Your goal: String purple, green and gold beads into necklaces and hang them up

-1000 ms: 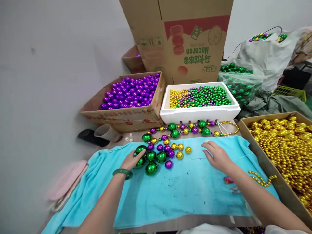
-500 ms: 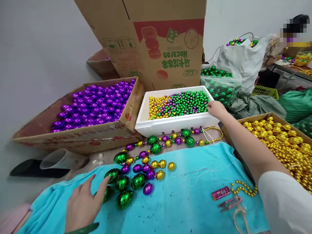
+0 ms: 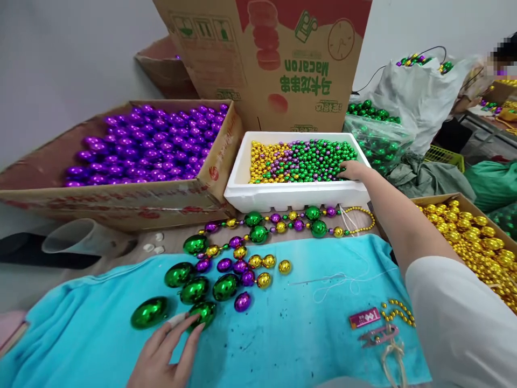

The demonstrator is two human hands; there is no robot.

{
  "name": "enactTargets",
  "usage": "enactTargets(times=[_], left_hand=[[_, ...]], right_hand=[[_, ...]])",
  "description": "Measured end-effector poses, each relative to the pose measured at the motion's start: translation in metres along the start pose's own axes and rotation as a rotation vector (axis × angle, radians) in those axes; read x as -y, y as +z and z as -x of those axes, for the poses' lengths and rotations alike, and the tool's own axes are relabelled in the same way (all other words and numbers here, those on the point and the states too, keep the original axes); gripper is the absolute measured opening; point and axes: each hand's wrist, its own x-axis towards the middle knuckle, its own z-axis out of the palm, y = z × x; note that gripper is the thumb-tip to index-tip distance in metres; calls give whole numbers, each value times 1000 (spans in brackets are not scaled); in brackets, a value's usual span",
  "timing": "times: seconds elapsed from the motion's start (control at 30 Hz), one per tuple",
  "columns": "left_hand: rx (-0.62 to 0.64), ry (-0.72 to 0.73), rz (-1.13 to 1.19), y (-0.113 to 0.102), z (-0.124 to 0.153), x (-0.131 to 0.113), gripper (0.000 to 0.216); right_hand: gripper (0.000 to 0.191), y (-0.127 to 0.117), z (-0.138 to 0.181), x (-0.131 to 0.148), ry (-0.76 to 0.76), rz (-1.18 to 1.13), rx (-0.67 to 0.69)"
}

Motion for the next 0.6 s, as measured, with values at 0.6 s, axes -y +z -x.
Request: enactTargets(times=[0.6], left_hand=[[53,-1,90,16,-7,-16,32]], right_hand=[[34,-38,28,13,123,-1532,142]])
